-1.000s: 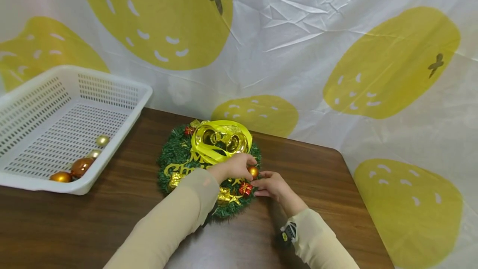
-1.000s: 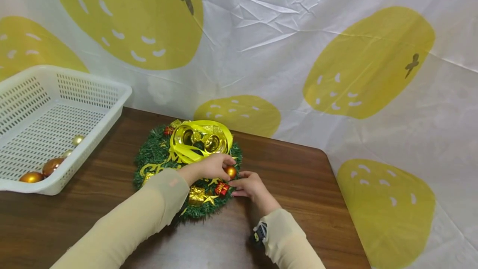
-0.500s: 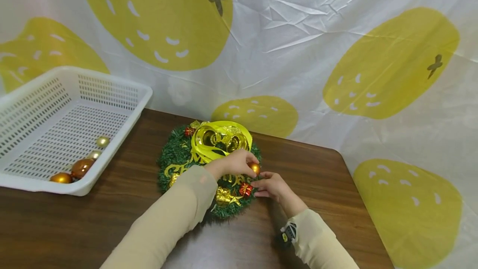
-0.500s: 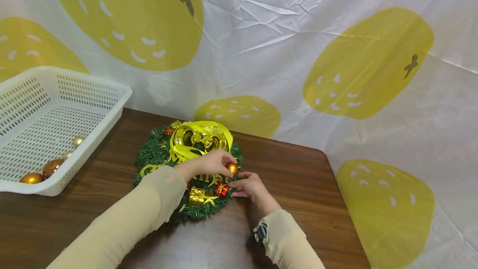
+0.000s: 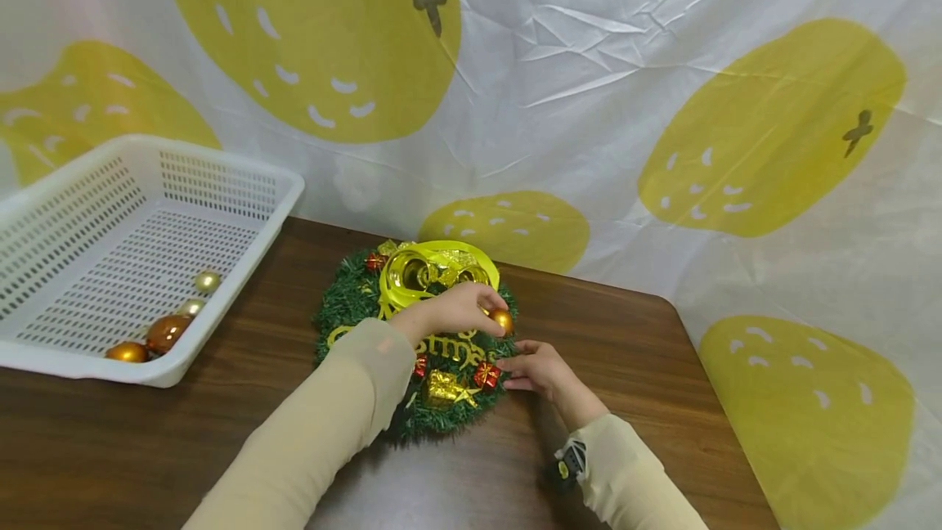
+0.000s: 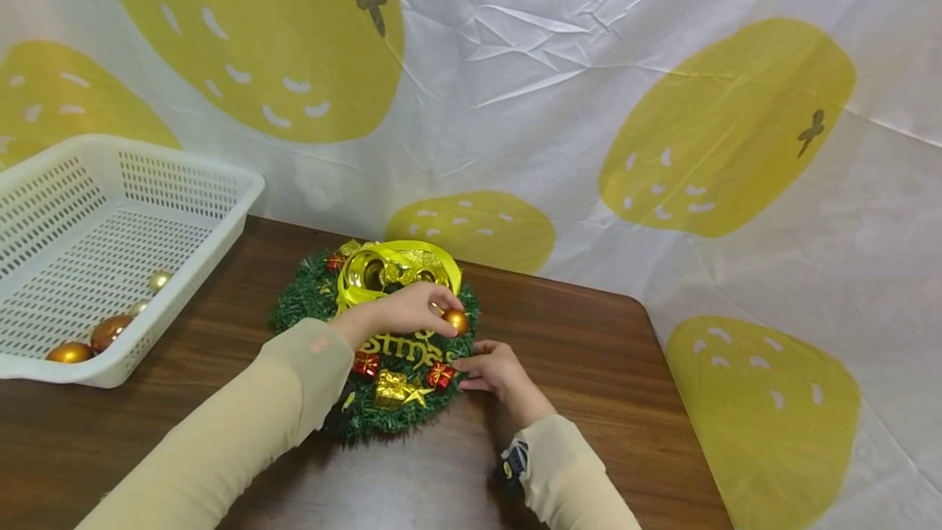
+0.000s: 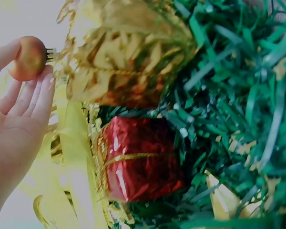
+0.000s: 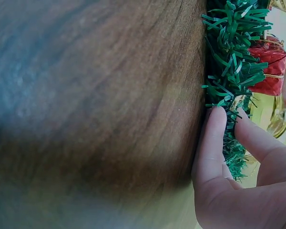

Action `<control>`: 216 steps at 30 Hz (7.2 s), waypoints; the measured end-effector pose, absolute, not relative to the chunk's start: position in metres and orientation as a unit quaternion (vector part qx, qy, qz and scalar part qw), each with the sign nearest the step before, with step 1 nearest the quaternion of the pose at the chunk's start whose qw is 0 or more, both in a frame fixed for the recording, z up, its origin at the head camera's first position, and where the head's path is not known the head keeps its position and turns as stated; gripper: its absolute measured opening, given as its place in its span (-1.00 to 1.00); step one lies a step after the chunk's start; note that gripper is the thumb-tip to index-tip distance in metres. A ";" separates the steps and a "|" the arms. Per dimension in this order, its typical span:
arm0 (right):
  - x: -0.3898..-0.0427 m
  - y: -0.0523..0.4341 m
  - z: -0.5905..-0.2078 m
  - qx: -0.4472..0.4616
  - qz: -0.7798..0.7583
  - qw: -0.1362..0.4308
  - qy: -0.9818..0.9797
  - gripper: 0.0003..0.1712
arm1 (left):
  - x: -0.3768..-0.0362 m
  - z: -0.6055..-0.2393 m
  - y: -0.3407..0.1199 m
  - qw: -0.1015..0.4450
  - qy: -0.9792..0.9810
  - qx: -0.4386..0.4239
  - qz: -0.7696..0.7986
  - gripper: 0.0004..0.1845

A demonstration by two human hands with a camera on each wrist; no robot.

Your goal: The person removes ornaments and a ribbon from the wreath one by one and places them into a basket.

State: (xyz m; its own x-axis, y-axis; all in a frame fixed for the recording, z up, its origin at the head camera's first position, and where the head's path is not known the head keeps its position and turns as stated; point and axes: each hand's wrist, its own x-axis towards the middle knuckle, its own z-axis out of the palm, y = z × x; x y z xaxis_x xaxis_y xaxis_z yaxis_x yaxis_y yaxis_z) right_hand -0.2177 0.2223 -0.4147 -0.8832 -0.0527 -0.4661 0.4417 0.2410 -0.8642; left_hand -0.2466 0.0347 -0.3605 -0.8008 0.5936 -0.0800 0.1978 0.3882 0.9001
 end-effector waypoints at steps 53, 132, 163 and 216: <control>-0.216 0.223 -0.414 0.119 -0.608 0.207 0.757 -0.26 | -0.265 -0.311 -0.056 0.129 0.794 0.209 0.556 -0.51; -0.219 0.226 -0.412 0.116 -0.599 0.203 0.766 -0.27 | -0.239 -0.293 -0.274 0.045 0.885 0.079 0.457 -0.36; -0.219 0.229 -0.413 0.111 -0.603 0.205 0.763 -0.29 | -0.229 -0.319 -0.292 0.110 0.934 0.089 0.329 -0.49; -0.210 0.225 -0.411 0.122 -0.606 0.195 0.761 -0.25 | -0.280 -0.315 -0.149 0.150 0.816 0.124 0.544 -0.40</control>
